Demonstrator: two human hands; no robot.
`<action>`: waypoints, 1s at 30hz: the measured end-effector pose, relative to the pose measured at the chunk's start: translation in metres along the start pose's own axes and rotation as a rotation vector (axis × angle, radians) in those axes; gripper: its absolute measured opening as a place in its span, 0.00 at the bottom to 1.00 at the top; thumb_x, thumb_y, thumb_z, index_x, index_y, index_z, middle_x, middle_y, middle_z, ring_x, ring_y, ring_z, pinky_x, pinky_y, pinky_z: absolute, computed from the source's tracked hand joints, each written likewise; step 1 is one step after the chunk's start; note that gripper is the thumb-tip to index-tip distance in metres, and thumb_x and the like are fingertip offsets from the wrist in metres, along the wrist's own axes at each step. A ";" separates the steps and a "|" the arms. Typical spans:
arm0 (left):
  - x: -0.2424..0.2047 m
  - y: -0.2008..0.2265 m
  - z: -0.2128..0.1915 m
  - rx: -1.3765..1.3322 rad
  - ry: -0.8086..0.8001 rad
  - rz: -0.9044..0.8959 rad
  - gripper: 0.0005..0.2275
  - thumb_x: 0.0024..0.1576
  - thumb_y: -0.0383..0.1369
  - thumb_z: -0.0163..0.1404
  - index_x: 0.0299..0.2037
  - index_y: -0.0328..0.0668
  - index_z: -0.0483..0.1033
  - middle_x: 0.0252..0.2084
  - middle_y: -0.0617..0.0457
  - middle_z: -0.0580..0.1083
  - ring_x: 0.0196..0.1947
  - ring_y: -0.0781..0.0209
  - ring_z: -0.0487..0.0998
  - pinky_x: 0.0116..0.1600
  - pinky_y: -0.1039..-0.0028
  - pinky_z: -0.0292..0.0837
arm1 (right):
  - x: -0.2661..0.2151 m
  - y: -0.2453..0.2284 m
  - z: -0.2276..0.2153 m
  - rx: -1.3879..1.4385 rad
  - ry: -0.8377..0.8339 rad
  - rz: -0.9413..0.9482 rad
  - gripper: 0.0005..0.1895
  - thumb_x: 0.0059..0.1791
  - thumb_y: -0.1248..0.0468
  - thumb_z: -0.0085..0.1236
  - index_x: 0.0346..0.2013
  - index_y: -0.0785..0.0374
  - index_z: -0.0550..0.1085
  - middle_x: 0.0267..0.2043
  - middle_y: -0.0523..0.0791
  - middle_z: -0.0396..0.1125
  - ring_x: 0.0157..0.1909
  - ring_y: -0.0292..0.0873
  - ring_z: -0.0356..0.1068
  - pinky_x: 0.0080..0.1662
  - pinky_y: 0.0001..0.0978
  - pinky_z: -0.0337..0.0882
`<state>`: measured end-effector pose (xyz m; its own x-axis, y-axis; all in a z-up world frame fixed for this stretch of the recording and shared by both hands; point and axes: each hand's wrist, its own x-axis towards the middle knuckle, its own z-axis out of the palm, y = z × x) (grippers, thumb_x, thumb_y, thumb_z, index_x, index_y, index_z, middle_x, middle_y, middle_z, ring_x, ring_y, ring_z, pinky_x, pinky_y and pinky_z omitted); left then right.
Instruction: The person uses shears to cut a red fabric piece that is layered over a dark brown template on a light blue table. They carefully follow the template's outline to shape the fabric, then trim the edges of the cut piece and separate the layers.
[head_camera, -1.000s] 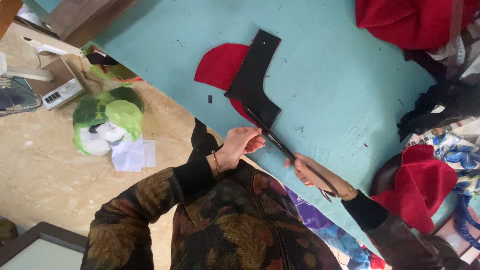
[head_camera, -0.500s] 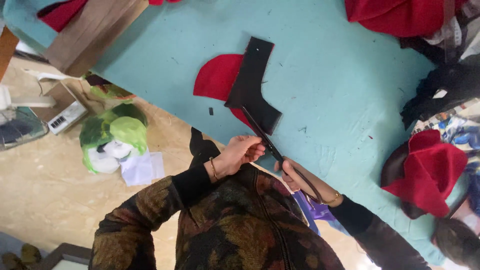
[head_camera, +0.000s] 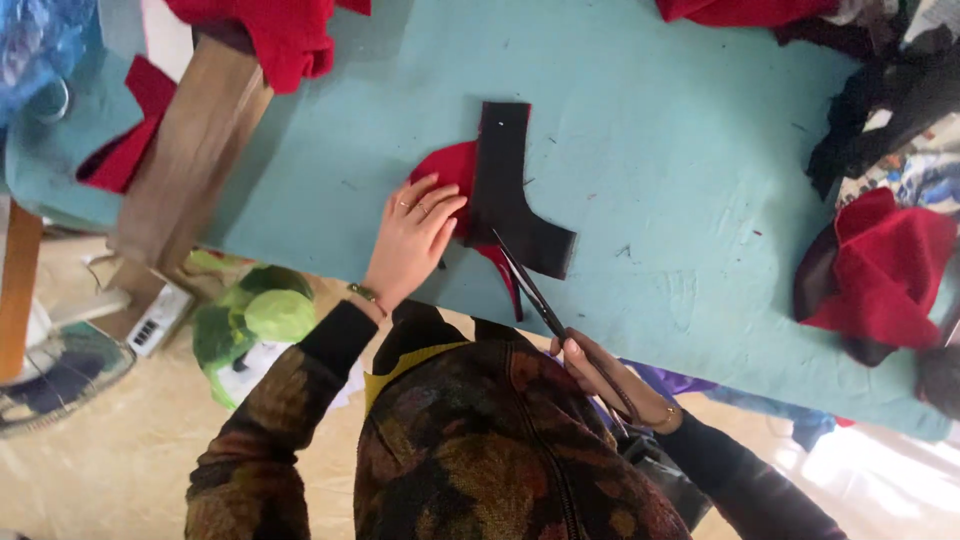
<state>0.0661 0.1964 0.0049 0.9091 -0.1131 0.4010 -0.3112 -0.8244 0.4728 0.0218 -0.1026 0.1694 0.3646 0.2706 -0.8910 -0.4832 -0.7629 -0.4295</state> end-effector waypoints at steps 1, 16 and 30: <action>0.009 -0.010 -0.004 0.045 0.006 0.105 0.14 0.65 0.31 0.49 0.59 0.55 0.77 0.65 0.59 0.73 0.67 0.54 0.69 0.68 0.59 0.62 | -0.003 -0.010 0.008 0.008 0.050 0.030 0.41 0.55 0.34 0.36 0.72 0.59 0.61 0.55 0.56 0.73 0.60 0.56 0.73 0.60 0.46 0.72; 0.032 -0.028 -0.012 0.128 -0.222 0.256 0.21 0.69 0.33 0.42 0.73 0.50 0.60 0.76 0.58 0.60 0.76 0.54 0.55 0.75 0.49 0.52 | 0.042 -0.018 0.099 0.334 0.365 -0.193 0.24 0.56 0.41 0.37 0.38 0.57 0.68 0.34 0.51 0.68 0.40 0.51 0.70 0.42 0.42 0.72; 0.030 -0.038 -0.009 -0.048 -0.249 0.229 0.22 0.68 0.30 0.40 0.73 0.41 0.58 0.76 0.46 0.58 0.75 0.51 0.58 0.76 0.49 0.49 | 0.102 -0.005 0.143 0.265 0.412 -0.084 0.26 0.58 0.41 0.28 0.34 0.48 0.73 0.25 0.40 0.70 0.34 0.43 0.74 0.35 0.30 0.70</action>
<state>0.1027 0.2299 0.0059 0.8519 -0.4293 0.3000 -0.5225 -0.7356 0.4310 -0.0522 0.0133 0.0593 0.6691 0.0294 -0.7426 -0.6053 -0.5582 -0.5675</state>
